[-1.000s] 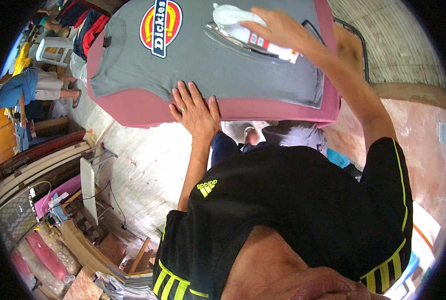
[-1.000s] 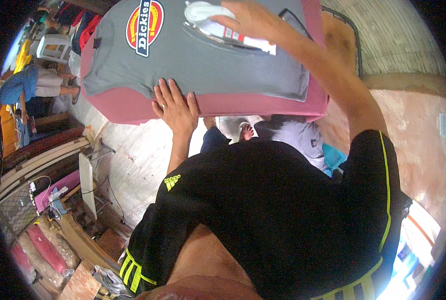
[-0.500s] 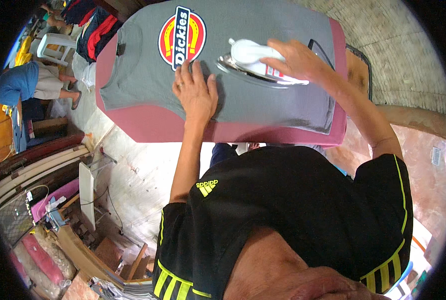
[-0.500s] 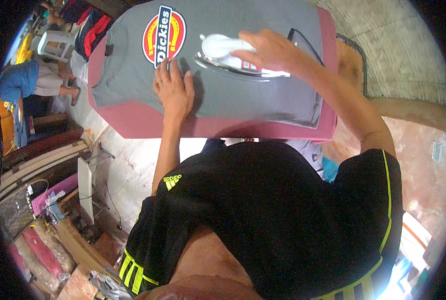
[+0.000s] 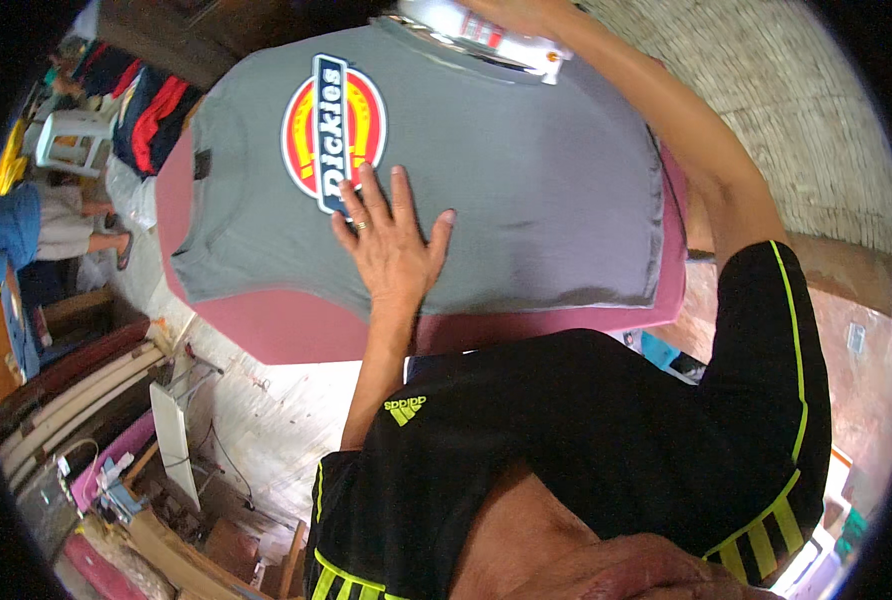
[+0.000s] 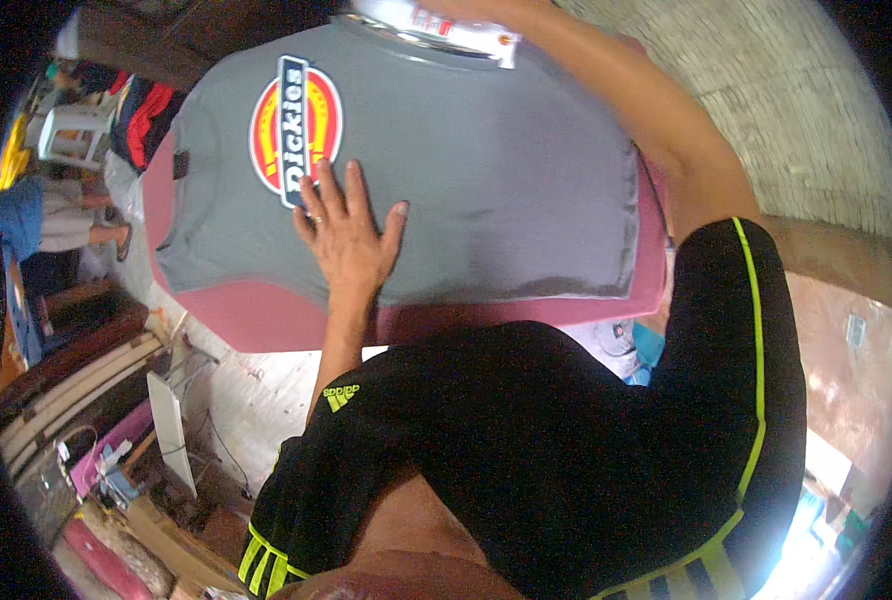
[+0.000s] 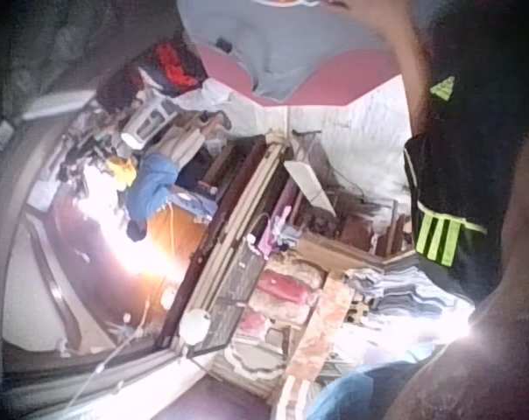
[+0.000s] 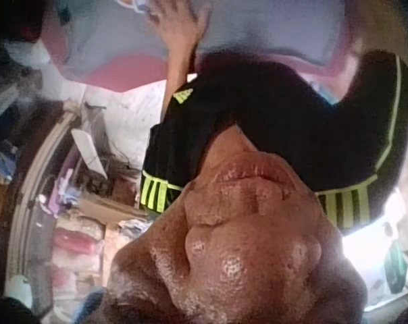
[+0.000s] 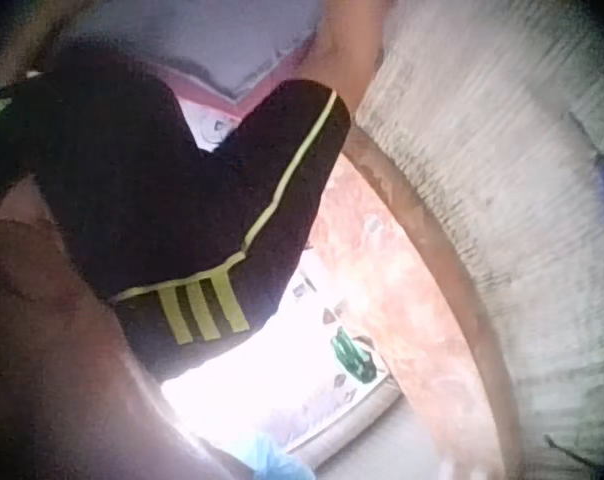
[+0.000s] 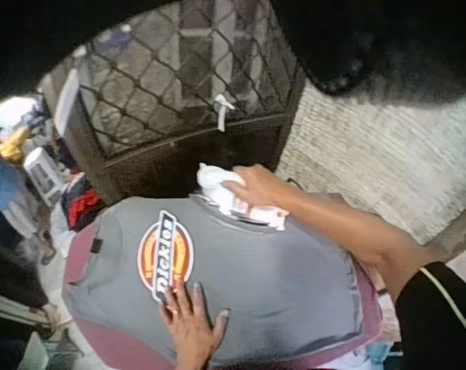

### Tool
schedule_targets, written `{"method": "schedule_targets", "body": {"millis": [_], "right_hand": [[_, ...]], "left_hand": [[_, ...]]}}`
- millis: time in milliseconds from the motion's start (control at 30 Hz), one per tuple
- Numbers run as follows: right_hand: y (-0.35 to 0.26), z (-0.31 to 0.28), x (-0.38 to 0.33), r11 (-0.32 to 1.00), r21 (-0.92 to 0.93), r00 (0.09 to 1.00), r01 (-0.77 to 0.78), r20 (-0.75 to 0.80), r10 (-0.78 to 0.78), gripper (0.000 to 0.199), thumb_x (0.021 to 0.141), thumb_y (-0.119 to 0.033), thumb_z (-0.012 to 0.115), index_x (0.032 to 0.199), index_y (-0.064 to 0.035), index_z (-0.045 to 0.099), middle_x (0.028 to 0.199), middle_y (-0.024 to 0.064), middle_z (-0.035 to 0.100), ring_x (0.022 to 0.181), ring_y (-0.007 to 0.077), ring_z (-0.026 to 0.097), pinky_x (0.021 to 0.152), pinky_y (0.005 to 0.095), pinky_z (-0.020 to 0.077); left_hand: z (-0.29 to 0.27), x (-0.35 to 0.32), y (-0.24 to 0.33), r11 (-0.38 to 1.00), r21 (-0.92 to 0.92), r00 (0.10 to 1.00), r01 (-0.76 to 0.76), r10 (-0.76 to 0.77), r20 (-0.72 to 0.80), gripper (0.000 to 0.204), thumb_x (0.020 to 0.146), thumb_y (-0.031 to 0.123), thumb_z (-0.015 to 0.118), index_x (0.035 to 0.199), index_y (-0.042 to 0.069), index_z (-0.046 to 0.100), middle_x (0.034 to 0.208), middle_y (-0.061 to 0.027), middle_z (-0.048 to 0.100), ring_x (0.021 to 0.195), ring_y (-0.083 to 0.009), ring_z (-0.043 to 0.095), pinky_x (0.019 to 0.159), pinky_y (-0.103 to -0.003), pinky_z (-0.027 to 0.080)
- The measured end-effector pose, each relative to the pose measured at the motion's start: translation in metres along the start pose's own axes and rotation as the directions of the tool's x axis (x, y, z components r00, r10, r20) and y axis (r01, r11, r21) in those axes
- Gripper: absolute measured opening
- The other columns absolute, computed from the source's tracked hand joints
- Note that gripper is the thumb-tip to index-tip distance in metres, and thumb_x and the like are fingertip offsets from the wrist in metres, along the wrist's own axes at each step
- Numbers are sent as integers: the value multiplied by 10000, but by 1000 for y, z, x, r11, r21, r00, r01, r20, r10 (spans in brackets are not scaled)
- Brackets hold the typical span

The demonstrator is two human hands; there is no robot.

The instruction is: The person irons a gray Dickies t-shirt on a pink ironing board. They use a white electric iron to smooth the front, back, and sleeves of the shirt, frequently adjusting the garment's position and flipping it over to ensure all areas are pressed.

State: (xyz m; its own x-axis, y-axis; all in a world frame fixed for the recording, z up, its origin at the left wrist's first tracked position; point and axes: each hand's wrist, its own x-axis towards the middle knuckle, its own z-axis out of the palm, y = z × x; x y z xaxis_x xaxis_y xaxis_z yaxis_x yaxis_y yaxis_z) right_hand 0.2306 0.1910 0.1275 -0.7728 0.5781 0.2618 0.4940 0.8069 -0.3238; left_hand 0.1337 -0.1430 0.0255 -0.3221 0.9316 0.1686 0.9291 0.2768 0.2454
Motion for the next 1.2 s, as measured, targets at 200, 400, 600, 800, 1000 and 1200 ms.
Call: {"method": "schedule_targets", "body": {"millis": [200,400,600,800,1000,1200], "right_hand": [[0,-27,-54,996,18,993,-83,84,82,462,956,-399,573,1011,57,626,890,305,670,850,440,681,740,491,533],[60,-83,-145,969,118,972,-219,-65,227,394,959,-343,561,1160,-18,656,935,229,708,820,326,692,781,424,540],[74,-88,-194,919,86,915,-384,-98,392,381,967,-350,554,1132,-27,670,927,222,711,808,290,685,772,404,533],[8,-22,-210,976,161,988,-150,-4,152,525,991,-507,506,1120,-10,618,880,233,677,763,384,657,719,439,517],[-81,-50,-271,991,54,953,-122,286,102,469,976,-481,561,1066,-21,586,768,246,651,679,414,646,630,487,497],[15,-65,-294,988,23,986,-156,66,154,458,957,-493,581,1118,-66,611,821,223,681,716,393,670,677,457,526]], "left_hand": [[9,-1,-5,999,42,1000,9,-8,-17,818,904,651,487,1495,92,413,1595,-253,223,1473,-491,148,1121,-665,130],[16,-1,-5,998,56,997,-10,15,-75,824,904,672,453,1489,93,426,1586,-259,245,1469,-491,176,1126,-667,134],[21,-2,-6,988,148,993,-31,47,-108,811,921,658,452,1509,102,389,1581,-250,267,1459,-480,218,1124,-648,179],[26,4,-7,991,131,988,-33,52,-144,793,907,646,474,1500,123,418,1576,-252,280,1461,-469,228,1135,-634,178],[14,-15,-32,982,175,993,70,-51,-109,757,945,657,409,1524,171,378,1604,-180,265,1482,-418,208,1147,-627,170],[-1,-64,-76,956,159,963,246,-222,-154,711,964,631,396,1530,203,372,1611,-161,260,1486,-403,203,1144,-626,173]]}}
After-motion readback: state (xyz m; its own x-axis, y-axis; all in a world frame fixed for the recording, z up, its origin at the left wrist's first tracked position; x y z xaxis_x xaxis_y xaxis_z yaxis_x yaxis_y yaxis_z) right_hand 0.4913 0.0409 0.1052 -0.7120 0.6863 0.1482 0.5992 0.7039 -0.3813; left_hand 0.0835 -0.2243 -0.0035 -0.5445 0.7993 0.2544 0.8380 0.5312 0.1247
